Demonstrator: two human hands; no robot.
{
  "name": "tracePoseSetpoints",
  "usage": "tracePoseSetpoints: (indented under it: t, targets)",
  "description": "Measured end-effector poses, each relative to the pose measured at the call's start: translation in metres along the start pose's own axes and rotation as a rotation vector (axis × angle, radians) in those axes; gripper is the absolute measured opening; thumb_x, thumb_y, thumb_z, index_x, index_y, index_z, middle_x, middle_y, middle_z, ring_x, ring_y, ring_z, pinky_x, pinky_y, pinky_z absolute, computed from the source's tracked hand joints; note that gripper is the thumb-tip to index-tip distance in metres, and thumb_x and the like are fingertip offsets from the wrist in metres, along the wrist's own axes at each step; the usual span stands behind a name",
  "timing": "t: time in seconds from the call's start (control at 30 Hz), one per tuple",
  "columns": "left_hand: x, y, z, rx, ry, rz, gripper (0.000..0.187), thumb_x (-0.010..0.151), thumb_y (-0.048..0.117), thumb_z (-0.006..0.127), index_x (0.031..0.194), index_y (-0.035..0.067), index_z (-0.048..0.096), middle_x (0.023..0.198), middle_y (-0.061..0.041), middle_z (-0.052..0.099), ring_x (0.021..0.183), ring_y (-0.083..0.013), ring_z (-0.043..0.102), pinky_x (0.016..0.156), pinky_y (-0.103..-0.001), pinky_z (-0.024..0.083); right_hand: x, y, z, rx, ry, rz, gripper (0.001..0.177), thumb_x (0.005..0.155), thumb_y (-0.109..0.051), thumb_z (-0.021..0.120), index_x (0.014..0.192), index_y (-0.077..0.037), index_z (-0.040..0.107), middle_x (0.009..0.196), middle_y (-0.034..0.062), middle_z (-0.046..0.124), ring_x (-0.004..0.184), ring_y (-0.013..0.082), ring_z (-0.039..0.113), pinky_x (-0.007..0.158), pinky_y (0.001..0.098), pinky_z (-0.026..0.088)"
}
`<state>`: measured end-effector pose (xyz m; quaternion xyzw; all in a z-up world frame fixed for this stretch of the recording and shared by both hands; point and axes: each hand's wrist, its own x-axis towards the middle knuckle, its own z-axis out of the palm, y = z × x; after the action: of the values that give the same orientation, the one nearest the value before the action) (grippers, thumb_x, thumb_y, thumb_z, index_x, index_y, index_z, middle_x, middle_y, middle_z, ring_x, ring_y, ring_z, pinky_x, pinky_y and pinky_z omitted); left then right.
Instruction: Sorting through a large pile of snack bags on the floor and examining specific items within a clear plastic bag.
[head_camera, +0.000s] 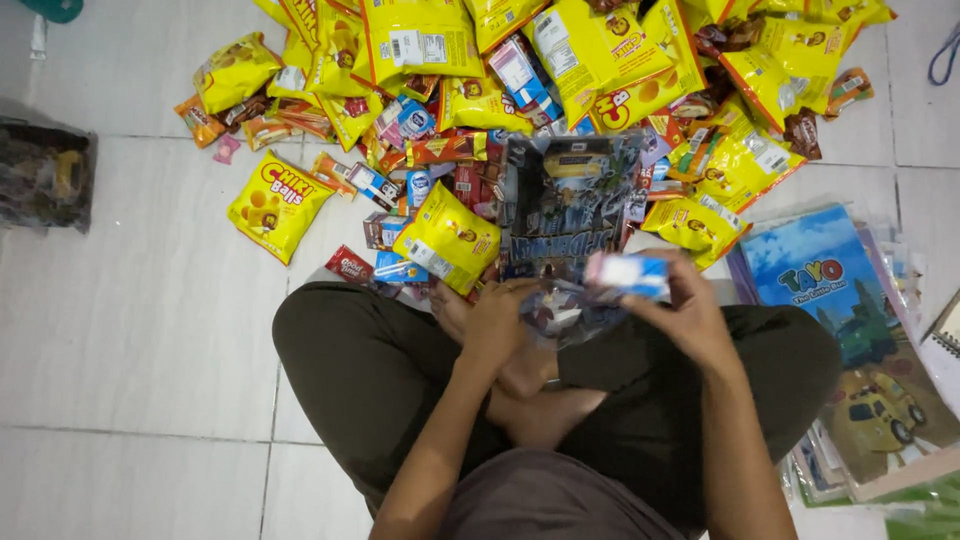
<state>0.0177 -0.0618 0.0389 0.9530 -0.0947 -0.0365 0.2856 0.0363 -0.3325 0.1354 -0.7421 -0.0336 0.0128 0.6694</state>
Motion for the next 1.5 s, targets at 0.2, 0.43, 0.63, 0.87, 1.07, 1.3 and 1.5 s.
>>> tracePoseSetpoints:
  t: [0.2,0.43,0.63,0.87,1.07,1.3,1.5]
  targets:
    - [0.006,0.026,-0.062,-0.241,-0.116,-0.050,0.070,0.066,-0.008,0.057,0.129,0.017,0.073,0.129,0.000,0.072,0.113,-0.0340,0.065,0.092,-0.042,0.057,0.001,-0.022,0.055,-0.859,-0.235,-0.236,0.054,0.060,-0.022,0.091,0.112,-0.031,0.077,0.102,-0.0059,0.078,0.129,0.0264,0.057,0.117,0.0661,0.005]
    - [0.006,0.006,-0.055,-0.299,-0.197,-0.043,0.066,0.070,-0.010,0.059,0.131,0.015,0.072,0.132,-0.005,0.071,0.121,-0.0375,0.064,0.103,-0.045,0.054,-0.002,0.043,0.069,-1.493,-0.331,-0.217,0.052,0.050,-0.029,0.096,0.099,-0.025,0.079,0.096,-0.0004,0.078,0.131,0.0304,0.055,0.115,0.0764,0.008]
    - [0.005,0.006,-0.041,-0.172,-0.192,-0.039,0.062,0.072,-0.002,0.062,0.129,0.019,0.072,0.129,0.002,0.071,0.115,-0.0344,0.067,0.097,-0.043,0.059,-0.003,0.068,0.064,-1.591,-0.434,-0.069,0.046,0.066,-0.025,0.088,0.110,-0.024,0.076,0.107,0.0023,0.076,0.134,0.0328,0.053,0.117,0.0743,0.004]
    - [0.006,0.006,-0.037,-0.094,-0.173,-0.009,0.060,0.074,0.002,0.061,0.130,0.020,0.072,0.128,0.000,0.071,0.112,-0.0324,0.068,0.092,-0.042,0.061,0.000,0.044,0.058,-1.497,-0.534,0.053,0.058,0.070,-0.026,0.087,0.125,-0.028,0.069,0.119,0.0000,0.073,0.140,0.0317,0.048,0.116,0.0742,0.003]
    - [-0.005,0.034,-0.085,-0.232,-0.214,-0.095,0.044,0.090,0.010,0.061,0.131,0.024,0.072,0.131,-0.005,0.067,0.123,-0.0355,0.061,0.094,-0.041,0.060,0.019,0.028,0.024,-0.451,-0.269,0.022,0.020,0.086,-0.009,0.080,0.105,-0.014,0.082,0.101,0.0098,0.082,0.102,0.0347,0.075,0.098,0.0520,0.051]
    - [-0.023,0.029,-0.066,-0.417,0.031,-0.060,0.036,0.093,0.007,0.063,0.126,0.018,0.073,0.129,-0.009,0.066,0.122,-0.0382,0.058,0.099,-0.050,0.056,0.037,0.232,-0.035,-0.569,0.237,0.484,0.024,0.094,-0.033,0.075,0.112,-0.016,0.075,0.096,0.0114,0.075,0.087,0.0327,0.071,0.077,0.0448,0.054]
    - [-0.034,0.021,-0.051,-0.454,0.148,-0.029,0.046,0.088,-0.001,0.059,0.126,0.019,0.073,0.124,-0.005,0.068,0.114,-0.0321,0.060,0.099,-0.047,0.054,0.040,0.262,-0.019,-0.508,0.184,0.586,0.022,0.092,-0.035,0.076,0.110,-0.023,0.080,0.099,0.0083,0.077,0.100,0.0337,0.073,0.087,0.0460,0.055]
